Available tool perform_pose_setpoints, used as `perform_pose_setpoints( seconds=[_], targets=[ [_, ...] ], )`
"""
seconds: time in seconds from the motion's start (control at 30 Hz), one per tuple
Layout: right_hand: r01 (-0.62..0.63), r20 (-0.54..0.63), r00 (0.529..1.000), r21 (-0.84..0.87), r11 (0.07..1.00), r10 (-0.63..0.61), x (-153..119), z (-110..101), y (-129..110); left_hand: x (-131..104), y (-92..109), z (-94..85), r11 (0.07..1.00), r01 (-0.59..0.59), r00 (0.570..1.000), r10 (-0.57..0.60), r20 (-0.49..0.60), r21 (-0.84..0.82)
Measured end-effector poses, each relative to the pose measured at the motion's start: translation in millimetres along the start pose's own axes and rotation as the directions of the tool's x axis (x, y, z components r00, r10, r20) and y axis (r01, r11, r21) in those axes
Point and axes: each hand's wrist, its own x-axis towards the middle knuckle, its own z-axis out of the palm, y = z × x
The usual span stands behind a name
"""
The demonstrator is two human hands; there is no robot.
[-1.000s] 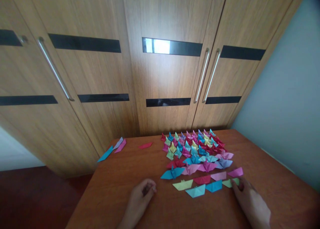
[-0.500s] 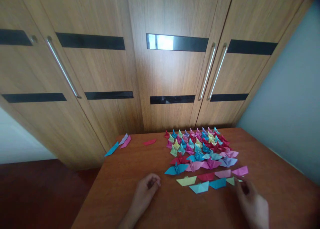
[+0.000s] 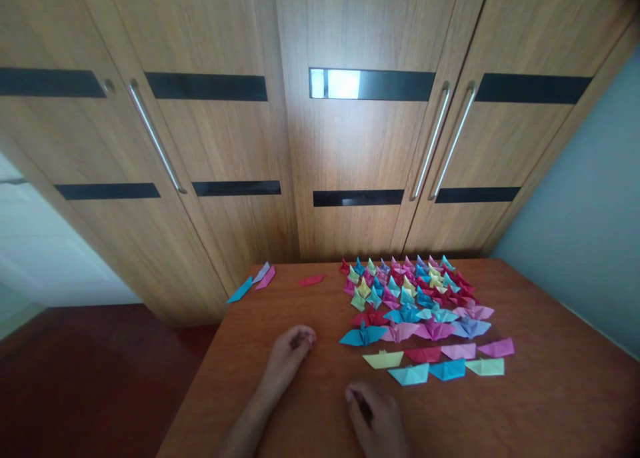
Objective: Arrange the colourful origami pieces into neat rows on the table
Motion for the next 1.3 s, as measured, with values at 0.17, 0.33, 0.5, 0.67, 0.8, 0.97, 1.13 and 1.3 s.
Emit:
perform_pose_setpoints(
  seconds=[0.17,0.33,0.5,0.67,0.8,0.97,1.13,1.3],
  targets=[
    [-0.021,0.024,0.999,0.008,1.000,0.021,-3,5,6,36,4,-72.5,0.880,0.068,0.944,0.095,-0.315,0.469],
    [-0.001,-0.007,1.000,0.003,1.000,0.001,-3,9,8,58,10,-129.4,0.814,0.272,0.865,0.027,-0.502,0.513],
    [0.023,0.073,0.997,-0.083,0.996,-0.017,-3,7,10,65,3,-137.8,0.755,0.379,0.836,-0.032,-0.548,0.535],
    [-0.009,0.092,0.996,-0.091,0.996,0.017,-1,5,10,66,-6,-138.7,0.725,0.414,0.824,-0.043,-0.565,0.550],
    [-0.041,0.083,0.996,-0.061,0.997,0.046,-1,4,7,60,-8,-144.6,0.722,0.401,0.820,-0.009,-0.573,0.563],
    [-0.060,0.084,0.995,-0.020,0.998,0.061,-2,2,4,47,-13,-140.7,0.771,0.307,0.840,0.056,-0.539,0.558],
    [-0.083,0.064,0.995,0.058,0.995,0.079,-1,-1,4,36,0,-103.3,0.856,0.115,0.908,0.116,-0.403,0.504],
    [-0.127,-0.025,0.991,0.186,0.974,0.134,1,-6,5,11,40,-35.6,0.989,-0.106,0.989,0.116,-0.093,0.107]
  ],
)
